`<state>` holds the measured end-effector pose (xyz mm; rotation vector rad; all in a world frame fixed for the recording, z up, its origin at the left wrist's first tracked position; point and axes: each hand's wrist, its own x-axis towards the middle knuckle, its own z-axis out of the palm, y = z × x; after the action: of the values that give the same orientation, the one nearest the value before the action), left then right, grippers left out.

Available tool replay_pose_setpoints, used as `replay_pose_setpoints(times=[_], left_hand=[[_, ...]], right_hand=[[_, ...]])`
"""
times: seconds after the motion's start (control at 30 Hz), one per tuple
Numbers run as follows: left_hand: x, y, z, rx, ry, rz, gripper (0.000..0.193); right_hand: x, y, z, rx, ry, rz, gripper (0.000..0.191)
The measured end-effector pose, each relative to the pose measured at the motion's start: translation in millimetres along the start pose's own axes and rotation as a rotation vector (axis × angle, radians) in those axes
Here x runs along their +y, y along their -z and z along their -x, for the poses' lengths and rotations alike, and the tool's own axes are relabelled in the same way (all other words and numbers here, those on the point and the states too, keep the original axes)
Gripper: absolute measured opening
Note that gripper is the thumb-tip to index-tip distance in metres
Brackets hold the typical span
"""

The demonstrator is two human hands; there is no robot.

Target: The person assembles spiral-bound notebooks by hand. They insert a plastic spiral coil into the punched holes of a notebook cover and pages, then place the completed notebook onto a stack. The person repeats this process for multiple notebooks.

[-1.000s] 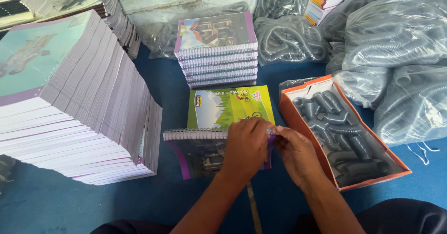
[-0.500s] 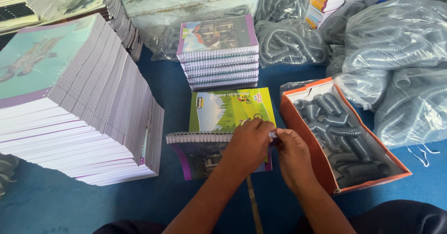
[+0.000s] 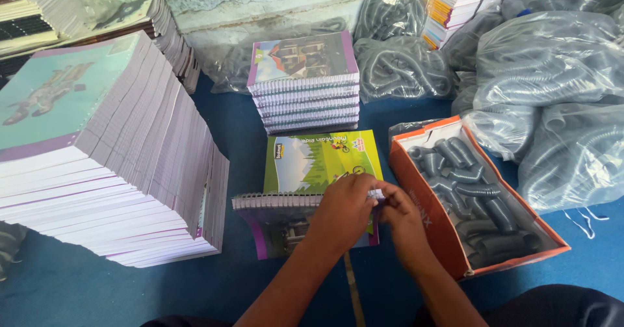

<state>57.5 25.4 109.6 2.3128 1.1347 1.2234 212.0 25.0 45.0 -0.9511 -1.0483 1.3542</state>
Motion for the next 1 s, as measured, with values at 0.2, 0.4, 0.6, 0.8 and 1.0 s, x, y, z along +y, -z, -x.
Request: replay_pose_setpoints(times=[0.2,0.4,0.6,0.8,1.0], left_hand=[[6,7,3,-0.079,0.084,0.055,0.031],[-3,42,19,0.069,-0.066,-0.172,0.06],[-74,87,64,0.445,0.472,-0.176,0.081],[-145,87,101,0.347,0.658,0.255,0.081],[-129,82,99,0.474,0.8,0.543,0.036]], right_hand=[[0,-8,5,0.084,-0.126,0.522,0.043],[-3,-7,3,-0.021,-0.085,0.453,0.023],[7,-1,-2,-0.095,0.021,0.268,0.025],[15,0,-5,-0.075,-0.018,0.146,0.028],[11,-7,-5,0.063,-0.085,0.057,0.033]])
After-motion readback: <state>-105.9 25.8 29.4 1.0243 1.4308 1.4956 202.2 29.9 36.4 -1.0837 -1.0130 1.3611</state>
